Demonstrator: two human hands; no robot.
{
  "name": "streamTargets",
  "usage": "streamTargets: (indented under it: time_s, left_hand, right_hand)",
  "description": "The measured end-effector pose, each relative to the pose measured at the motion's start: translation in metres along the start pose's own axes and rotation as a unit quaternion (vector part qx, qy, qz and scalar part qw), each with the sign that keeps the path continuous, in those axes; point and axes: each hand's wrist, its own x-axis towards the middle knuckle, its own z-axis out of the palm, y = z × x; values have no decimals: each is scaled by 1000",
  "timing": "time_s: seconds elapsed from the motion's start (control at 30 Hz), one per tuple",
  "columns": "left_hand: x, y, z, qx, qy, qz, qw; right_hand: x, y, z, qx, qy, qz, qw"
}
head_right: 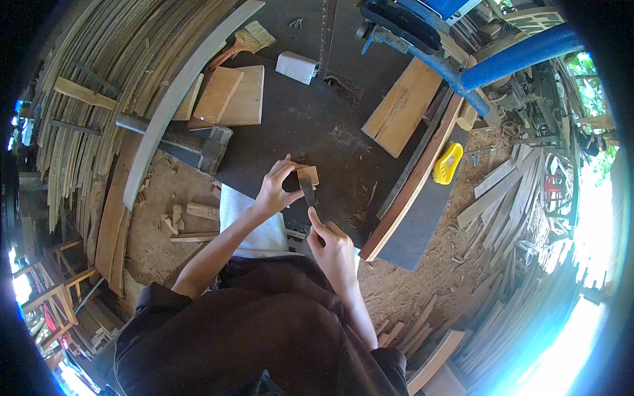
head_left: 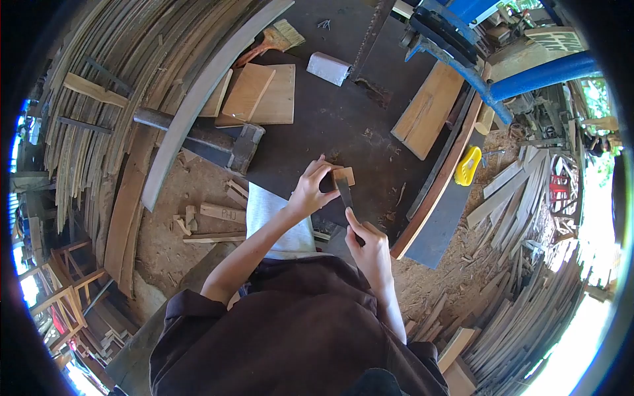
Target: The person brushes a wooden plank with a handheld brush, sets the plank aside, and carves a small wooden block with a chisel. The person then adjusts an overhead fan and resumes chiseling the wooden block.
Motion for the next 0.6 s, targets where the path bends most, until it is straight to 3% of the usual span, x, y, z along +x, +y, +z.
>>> streamTargets:
  time_s: [0.6]
  left_hand:
    - [0, 3, -4, 7, -17, 6, 1000]
  right_hand:
    - [-11, 0, -3, 19, 14, -7, 1000]
